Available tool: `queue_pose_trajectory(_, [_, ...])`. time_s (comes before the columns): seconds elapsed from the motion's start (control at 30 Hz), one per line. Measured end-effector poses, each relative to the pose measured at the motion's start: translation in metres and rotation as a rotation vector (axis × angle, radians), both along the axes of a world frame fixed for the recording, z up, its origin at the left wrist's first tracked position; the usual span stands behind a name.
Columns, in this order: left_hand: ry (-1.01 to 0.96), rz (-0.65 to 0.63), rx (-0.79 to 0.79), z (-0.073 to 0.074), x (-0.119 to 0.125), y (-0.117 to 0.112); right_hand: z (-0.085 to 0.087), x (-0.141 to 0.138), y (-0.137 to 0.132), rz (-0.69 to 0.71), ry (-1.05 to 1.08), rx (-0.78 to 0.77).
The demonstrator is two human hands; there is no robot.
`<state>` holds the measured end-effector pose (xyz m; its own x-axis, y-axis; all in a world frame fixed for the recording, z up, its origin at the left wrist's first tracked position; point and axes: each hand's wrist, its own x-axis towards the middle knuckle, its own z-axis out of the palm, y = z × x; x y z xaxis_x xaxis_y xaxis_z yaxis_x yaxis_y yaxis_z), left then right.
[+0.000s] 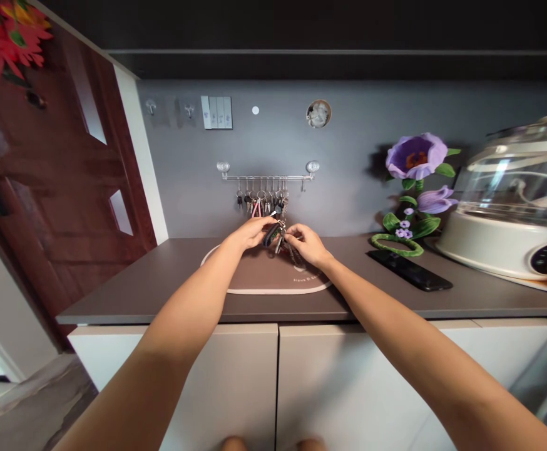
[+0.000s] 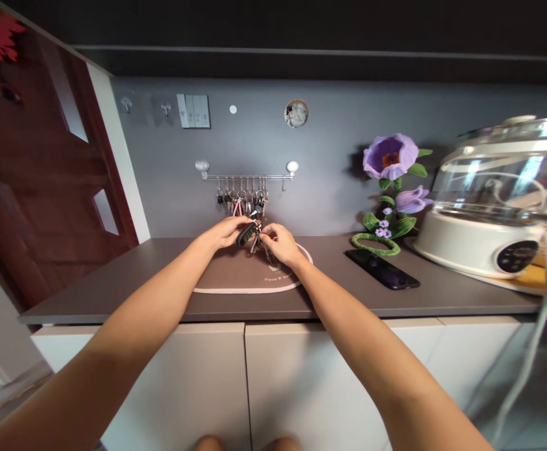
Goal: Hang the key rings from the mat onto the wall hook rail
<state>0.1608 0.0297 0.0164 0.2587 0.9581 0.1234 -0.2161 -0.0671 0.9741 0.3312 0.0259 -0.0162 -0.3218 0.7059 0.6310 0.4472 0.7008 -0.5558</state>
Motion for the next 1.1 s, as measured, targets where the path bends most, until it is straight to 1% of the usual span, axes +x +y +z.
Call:
queue_pose_trajectory(0.2, [-0.034, -0.041, -0.015, 0.0, 0.0, 0.0, 0.001, 0.002, 0.002, -0.019, -0.024, 0.122])
queue_pose_trajectory(0.4, [-0.066, -0.038, -0.056, 0.001, -0.003, 0.001, 0.005, 0.004, 0.001, -0.059, 0.05, 0.165])
queue_pose_trajectory(0.53, [-0.08, -0.084, -0.095, -0.002, -0.005, 0.007, 0.007, 0.004, 0.002, -0.068, 0.105, 0.154])
queue_pose_trajectory(0.67, [-0.095, -0.11, -0.041, -0.006, -0.003, 0.008, 0.006, 0.005, 0.006, -0.049, 0.176, 0.107])
queue_pose_trajectory(0.9, [-0.054, -0.163, 0.081, -0.008, 0.007, -0.002, 0.001, 0.006, 0.015, 0.022, 0.299, -0.027])
queue_pose_trajectory(1.0, [-0.037, -0.169, 0.099, -0.009, 0.01, -0.004, 0.001, 0.006, 0.015, 0.044, 0.33, -0.053])
queue_pose_trajectory(1.1, [0.009, -0.14, 0.082, -0.011, 0.011, -0.003, 0.001, 0.005, 0.015, 0.047, 0.348, -0.047])
